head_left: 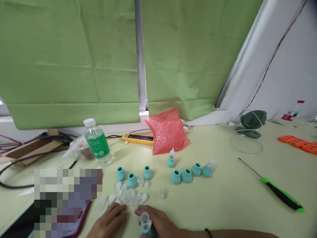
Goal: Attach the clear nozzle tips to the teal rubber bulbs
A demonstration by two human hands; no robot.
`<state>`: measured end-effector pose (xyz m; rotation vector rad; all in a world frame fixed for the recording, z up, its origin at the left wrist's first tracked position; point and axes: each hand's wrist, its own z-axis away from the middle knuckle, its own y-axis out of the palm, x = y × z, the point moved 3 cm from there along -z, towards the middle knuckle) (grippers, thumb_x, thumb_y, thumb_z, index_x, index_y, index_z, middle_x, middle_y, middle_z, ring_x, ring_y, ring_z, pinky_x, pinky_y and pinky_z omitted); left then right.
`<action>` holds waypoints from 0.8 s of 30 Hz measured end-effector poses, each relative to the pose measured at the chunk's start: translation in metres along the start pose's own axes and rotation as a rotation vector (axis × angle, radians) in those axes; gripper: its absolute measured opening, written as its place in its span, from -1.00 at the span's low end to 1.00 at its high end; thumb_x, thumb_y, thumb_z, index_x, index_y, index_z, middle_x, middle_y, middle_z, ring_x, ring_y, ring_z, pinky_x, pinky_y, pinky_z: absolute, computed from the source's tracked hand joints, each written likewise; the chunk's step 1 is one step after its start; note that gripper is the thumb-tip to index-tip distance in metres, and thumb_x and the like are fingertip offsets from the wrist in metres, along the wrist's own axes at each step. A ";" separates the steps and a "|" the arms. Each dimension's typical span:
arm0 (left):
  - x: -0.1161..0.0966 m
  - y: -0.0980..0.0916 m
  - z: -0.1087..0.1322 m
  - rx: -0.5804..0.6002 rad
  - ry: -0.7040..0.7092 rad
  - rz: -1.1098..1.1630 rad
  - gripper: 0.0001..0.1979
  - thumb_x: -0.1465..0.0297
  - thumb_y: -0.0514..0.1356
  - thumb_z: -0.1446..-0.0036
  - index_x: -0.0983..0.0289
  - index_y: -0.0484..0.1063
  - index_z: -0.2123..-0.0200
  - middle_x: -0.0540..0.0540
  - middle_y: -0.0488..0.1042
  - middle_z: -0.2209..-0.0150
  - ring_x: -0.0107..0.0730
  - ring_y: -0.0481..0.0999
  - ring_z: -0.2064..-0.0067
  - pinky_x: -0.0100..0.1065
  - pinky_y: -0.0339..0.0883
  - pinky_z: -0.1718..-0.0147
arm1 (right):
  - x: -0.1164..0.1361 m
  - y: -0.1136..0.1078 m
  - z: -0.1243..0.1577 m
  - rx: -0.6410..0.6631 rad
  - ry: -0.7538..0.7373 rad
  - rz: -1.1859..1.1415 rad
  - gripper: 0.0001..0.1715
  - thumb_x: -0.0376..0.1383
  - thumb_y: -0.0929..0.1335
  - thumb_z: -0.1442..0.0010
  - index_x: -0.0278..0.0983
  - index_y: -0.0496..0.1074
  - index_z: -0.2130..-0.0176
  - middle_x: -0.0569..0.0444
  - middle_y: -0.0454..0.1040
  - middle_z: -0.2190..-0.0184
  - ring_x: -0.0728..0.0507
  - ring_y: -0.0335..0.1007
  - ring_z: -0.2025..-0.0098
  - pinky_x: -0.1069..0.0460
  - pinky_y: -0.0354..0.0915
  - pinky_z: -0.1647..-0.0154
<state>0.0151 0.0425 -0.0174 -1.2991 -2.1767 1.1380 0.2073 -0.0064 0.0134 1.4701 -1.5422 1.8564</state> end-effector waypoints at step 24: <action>0.006 -0.046 -0.037 0.087 -0.113 -0.219 -0.78 0.45 0.01 0.01 0.31 0.38 0.29 0.18 0.36 0.27 -0.24 0.22 0.19 -0.23 0.20 0.26 | 0.012 0.013 0.015 -0.361 -0.068 0.089 -0.76 -0.20 0.16 -0.10 -0.29 0.24 0.27 0.04 0.35 0.35 -0.06 0.25 0.33 0.04 0.17 0.26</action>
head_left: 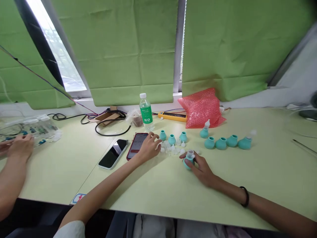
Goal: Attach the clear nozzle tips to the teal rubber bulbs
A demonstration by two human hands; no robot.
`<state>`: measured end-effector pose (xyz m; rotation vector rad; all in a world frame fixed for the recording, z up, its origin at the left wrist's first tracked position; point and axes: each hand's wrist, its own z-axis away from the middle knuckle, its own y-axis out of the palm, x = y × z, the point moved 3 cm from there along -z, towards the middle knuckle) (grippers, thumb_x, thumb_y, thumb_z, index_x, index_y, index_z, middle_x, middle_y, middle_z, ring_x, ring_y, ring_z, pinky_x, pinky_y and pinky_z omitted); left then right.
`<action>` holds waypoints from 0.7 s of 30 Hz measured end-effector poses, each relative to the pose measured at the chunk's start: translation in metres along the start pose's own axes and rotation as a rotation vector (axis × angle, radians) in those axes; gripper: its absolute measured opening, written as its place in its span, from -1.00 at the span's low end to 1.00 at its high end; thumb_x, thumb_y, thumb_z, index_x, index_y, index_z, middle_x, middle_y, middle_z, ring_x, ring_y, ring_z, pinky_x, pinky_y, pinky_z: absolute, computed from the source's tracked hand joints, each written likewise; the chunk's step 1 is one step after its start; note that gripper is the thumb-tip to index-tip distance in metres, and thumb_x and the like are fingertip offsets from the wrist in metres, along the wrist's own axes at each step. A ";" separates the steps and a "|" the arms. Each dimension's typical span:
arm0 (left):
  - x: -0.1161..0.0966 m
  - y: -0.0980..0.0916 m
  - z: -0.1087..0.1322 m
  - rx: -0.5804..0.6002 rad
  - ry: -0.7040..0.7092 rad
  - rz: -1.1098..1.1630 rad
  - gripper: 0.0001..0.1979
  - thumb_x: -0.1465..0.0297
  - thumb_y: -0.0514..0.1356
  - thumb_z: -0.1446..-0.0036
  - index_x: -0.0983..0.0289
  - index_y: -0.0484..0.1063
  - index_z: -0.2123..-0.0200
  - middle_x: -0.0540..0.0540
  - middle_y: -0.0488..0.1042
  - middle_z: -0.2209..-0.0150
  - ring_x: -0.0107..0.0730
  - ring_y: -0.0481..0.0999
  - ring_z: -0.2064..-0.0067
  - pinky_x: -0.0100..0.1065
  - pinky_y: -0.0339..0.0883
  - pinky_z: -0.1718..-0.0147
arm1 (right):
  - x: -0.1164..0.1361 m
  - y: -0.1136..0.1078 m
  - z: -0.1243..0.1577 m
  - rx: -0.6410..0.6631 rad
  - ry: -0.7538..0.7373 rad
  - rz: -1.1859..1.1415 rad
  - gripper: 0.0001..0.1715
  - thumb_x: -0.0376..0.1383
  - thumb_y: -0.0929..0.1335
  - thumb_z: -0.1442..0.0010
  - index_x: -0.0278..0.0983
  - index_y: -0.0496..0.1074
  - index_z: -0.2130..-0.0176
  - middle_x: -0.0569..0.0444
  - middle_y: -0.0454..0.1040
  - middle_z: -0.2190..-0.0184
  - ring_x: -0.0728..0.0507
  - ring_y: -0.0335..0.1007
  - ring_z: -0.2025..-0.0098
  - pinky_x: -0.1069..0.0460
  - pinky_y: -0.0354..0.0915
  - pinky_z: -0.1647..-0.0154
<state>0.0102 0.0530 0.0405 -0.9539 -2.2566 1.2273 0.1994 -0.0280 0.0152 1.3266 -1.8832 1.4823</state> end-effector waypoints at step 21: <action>-0.013 -0.010 0.015 -0.100 -0.442 0.989 -0.77 0.43 0.14 0.12 0.35 0.40 0.31 0.13 0.39 0.36 -0.39 0.36 0.35 -0.35 0.28 0.35 | 0.012 0.036 -0.021 0.079 0.010 -0.012 -0.76 -0.17 0.18 -0.07 -0.30 0.22 0.42 0.17 0.25 0.59 0.02 0.12 0.54 0.11 0.08 0.50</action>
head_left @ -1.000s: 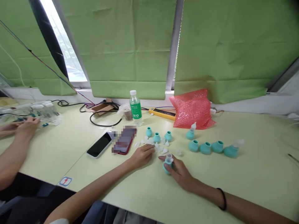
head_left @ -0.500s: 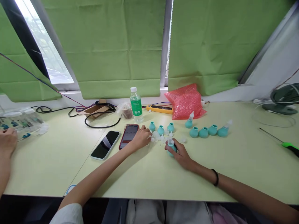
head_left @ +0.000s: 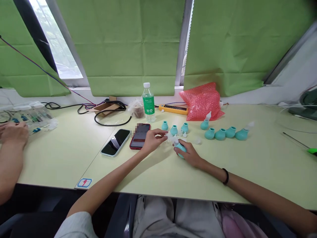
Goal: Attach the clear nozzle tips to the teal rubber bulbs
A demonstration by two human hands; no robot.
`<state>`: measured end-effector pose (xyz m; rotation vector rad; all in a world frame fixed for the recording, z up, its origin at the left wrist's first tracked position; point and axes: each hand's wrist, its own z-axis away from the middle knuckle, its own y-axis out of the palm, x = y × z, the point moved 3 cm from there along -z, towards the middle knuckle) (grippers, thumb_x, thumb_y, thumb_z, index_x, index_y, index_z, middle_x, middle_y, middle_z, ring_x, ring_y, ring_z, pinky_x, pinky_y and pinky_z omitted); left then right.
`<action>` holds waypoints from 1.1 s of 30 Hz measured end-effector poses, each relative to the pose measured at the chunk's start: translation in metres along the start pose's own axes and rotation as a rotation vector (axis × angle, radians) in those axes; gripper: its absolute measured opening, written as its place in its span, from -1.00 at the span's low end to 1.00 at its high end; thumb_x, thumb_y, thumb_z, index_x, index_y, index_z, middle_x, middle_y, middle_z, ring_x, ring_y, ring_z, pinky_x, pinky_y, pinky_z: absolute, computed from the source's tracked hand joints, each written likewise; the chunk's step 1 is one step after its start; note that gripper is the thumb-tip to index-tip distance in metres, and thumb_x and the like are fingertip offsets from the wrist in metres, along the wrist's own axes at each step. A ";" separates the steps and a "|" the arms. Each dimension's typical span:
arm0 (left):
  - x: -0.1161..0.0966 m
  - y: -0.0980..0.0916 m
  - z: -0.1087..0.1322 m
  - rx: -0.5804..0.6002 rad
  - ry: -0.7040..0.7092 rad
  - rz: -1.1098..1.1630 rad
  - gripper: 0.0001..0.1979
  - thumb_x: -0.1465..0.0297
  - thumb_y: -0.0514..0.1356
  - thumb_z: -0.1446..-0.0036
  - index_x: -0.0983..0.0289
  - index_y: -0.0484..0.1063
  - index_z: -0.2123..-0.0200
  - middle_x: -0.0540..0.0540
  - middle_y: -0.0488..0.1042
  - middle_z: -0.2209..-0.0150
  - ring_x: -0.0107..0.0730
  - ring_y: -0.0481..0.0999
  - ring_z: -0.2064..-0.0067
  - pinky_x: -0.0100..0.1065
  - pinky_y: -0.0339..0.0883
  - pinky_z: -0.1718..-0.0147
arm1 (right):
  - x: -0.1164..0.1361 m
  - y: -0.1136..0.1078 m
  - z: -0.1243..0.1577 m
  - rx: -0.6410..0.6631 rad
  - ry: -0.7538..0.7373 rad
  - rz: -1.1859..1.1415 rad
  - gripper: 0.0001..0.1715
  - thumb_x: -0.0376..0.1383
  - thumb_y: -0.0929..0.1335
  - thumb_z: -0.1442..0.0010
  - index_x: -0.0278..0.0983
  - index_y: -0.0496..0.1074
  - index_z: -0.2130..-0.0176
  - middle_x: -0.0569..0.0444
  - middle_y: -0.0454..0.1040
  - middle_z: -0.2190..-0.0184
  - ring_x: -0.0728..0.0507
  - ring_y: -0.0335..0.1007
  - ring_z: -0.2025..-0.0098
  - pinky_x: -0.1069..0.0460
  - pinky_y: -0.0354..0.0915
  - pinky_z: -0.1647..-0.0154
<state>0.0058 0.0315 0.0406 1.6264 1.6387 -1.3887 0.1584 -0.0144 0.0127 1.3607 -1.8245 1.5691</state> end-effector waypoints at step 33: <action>0.006 0.014 0.015 0.257 -0.330 0.511 -0.64 0.34 0.26 0.26 0.46 0.44 0.34 0.19 0.48 0.39 -0.32 0.46 0.38 -0.17 0.33 0.21 | 0.014 -0.009 0.015 -0.025 -0.048 0.412 -0.75 -0.18 0.18 -0.05 -0.28 0.31 0.34 0.08 0.35 0.59 -0.04 0.22 0.55 0.09 0.08 0.50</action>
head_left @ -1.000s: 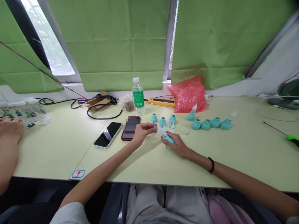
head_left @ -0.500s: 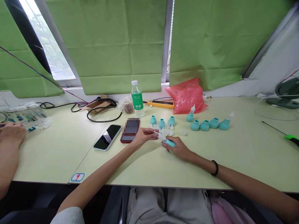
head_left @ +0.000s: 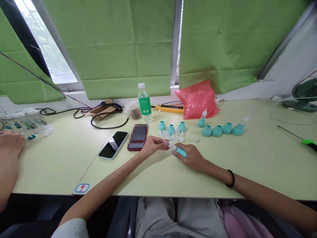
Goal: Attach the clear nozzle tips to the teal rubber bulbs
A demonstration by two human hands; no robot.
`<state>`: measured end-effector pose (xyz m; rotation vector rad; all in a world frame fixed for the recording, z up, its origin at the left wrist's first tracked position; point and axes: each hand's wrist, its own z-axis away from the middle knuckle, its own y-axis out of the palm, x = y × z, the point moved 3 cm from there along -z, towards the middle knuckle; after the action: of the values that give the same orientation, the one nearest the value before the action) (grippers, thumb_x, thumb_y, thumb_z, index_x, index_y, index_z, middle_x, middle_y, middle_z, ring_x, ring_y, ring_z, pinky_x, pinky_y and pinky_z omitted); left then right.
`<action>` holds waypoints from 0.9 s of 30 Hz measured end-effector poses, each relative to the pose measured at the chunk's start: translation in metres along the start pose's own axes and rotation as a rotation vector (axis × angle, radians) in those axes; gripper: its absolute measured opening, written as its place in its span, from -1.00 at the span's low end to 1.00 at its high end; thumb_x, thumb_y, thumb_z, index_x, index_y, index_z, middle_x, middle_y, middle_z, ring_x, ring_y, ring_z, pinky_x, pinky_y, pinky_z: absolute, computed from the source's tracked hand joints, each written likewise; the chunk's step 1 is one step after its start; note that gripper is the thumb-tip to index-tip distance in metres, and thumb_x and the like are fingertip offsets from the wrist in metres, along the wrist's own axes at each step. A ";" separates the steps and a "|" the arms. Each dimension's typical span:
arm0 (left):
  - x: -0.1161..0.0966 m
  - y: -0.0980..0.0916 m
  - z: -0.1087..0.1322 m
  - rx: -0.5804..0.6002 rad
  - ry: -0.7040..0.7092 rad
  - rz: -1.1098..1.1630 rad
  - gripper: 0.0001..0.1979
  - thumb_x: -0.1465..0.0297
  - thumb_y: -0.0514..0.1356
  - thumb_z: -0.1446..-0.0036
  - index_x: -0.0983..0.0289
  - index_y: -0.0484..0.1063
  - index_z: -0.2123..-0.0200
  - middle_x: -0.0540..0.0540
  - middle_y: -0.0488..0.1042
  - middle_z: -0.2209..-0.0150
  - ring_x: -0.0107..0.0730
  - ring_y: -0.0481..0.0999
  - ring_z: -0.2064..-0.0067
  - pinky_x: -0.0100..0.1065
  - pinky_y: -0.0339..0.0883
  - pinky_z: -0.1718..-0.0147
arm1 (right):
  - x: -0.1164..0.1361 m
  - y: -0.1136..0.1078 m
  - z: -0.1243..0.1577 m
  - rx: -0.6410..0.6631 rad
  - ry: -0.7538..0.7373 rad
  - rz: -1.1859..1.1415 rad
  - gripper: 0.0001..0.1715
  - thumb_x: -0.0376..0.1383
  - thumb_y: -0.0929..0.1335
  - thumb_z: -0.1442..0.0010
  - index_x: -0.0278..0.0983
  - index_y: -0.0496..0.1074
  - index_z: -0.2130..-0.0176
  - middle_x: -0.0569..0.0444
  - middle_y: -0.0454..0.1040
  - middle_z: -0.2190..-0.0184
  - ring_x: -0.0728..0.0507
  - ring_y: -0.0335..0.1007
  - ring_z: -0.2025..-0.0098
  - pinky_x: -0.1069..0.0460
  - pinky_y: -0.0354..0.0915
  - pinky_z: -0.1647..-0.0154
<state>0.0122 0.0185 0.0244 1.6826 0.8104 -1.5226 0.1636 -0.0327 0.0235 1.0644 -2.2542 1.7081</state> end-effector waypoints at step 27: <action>-0.011 0.013 0.008 -0.035 0.116 -0.103 -0.71 0.26 0.18 0.15 0.39 0.48 0.44 0.15 0.48 0.40 -0.10 0.30 0.06 -0.21 0.26 0.18 | -0.008 0.006 -0.011 0.449 0.255 -1.001 -0.66 -0.11 0.22 -0.01 -0.34 0.30 0.35 0.17 0.27 0.75 0.06 0.13 0.74 0.15 0.04 0.74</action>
<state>0.0171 0.0046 0.0357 1.7403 0.9927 -1.4806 0.1623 -0.0187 0.0186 1.5536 -0.8759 1.6967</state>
